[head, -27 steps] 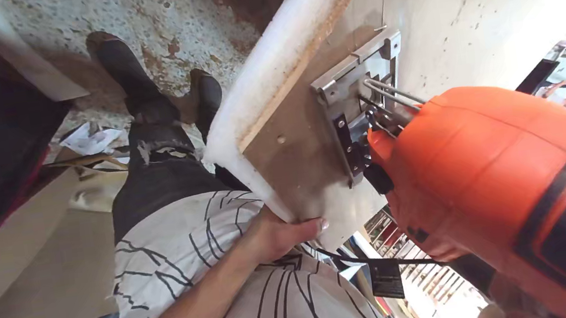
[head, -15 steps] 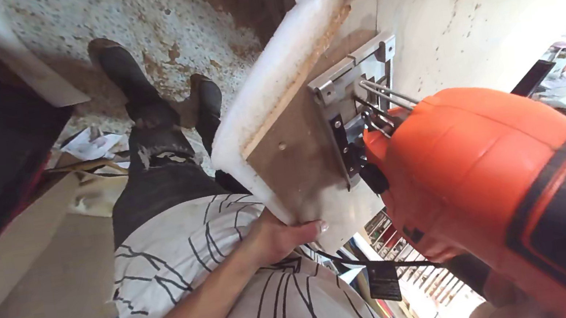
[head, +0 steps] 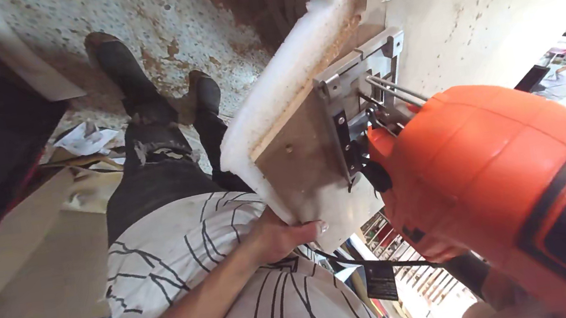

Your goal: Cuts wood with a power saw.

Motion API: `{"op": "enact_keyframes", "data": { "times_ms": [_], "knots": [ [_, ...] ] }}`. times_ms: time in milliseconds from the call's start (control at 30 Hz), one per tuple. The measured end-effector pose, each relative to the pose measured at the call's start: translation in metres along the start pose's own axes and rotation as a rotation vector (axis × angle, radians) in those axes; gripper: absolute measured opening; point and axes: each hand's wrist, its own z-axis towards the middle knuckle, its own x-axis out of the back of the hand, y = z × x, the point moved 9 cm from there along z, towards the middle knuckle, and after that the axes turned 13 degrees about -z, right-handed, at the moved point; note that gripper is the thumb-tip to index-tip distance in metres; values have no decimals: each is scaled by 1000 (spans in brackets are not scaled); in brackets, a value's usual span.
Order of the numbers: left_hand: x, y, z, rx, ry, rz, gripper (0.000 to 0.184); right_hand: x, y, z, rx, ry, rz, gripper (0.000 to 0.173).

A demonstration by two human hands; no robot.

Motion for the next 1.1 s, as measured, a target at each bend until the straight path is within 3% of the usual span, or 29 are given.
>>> {"op": "enact_keyframes", "data": {
  "times_ms": [100,133,167,233,300,367,500,533,600,667,867,1100],
  "knots": [
    [0,-1,1,24,-3,-1,40,-12,-7,21,-154,-340,45,16],
    [0,0,1,29,-6,-3,40,-9,-5,19,-162,-348,46,16],
    [0,0,1,31,-10,-11,40,0,0,10,-118,-248,21,13],
    [-1,0,1,29,-14,-17,40,24,13,-19,17,130,-94,13],
    [-1,0,1,22,-19,-14,39,27,15,-22,-35,248,-163,19],
    [0,-1,1,30,-13,-29,39,23,14,-9,-235,-46,-165,19],
    [-1,-1,0,24,-10,-31,39,32,21,-31,10,180,-162,12],
    [-1,0,0,23,-8,-22,40,26,16,-24,-8,136,-138,10],
    [0,1,-1,31,9,-9,40,0,-4,10,-192,-174,-105,8],
    [1,0,-2,38,30,8,39,-14,-17,27,-247,-323,-89,10],
    [3,0,-3,35,47,19,41,-16,-13,25,-323,-310,-36,11],
    [5,-2,-3,102,74,109,42,-21,-24,32,-270,-302,-32,6]
  ]
}}
